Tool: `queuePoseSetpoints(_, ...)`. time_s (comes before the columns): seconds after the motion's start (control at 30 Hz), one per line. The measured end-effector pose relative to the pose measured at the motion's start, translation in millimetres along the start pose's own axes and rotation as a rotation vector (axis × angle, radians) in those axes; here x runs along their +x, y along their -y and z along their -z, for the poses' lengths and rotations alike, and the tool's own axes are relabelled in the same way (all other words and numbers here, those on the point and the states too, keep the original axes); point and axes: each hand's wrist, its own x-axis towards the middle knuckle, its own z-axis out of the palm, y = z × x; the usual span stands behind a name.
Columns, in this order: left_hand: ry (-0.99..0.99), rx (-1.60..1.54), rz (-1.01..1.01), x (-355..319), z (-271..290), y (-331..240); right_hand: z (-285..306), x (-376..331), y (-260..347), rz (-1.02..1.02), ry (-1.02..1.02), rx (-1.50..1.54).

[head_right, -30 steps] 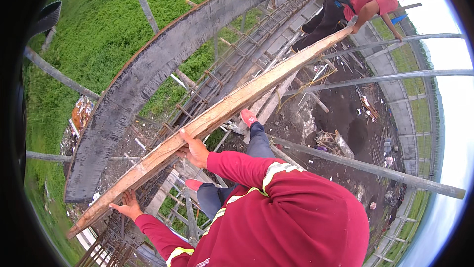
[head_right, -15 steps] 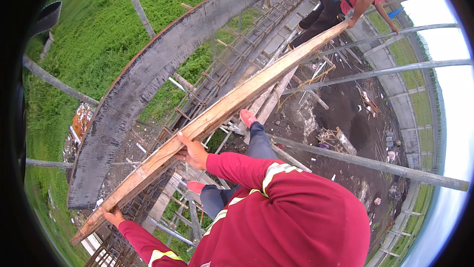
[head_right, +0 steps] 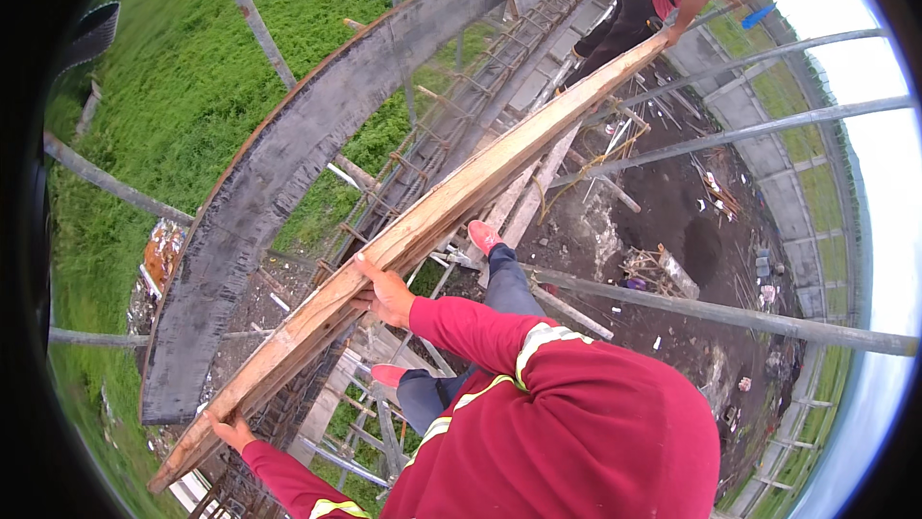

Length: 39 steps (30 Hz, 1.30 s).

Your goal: The person carries a long wooden plank along a metal scaffold and places it across the structure. They then walk along the scaffold, adjust their position, and handle a rope tied to the scaffold.

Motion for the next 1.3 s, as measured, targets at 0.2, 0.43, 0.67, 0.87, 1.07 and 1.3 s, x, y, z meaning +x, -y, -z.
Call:
queuePoseSetpoints(0.2, 0.012, -0.106, 0.112, -48.2, -51.5, 33.7, 28.6, 6.5, 65.9, 0.093, -0.11, -0.108)
queuePoseSetpoints(0.43, 0.107, -0.17, 0.215, -118.7, -126.0, 69.4, 62.4, 10.1, 151.5, 0.281, -0.255, -0.165)
queuePoseSetpoints(0.67, 0.146, -0.212, 0.312, -178.5, -187.5, 99.8, 99.2, 35.6, 224.2, 0.476, -0.405, -0.129)
queuePoseSetpoints(0.87, 0.085, -0.278, 0.414, -212.8, -225.3, 124.3, 116.4, 23.6, 226.3, 0.622, -0.427, -0.196)
queuePoseSetpoints(1.07, 0.162, -0.396, 0.428, -242.8, -236.2, 151.1, 42.2, -9.4, 60.2, -0.047, 0.012, -0.356)
queuePoseSetpoints(1.3, 0.304, -0.397, 0.494, -254.4, -226.1, 146.6, -9.1, 28.3, 39.4, 0.002, -0.035, -0.017)
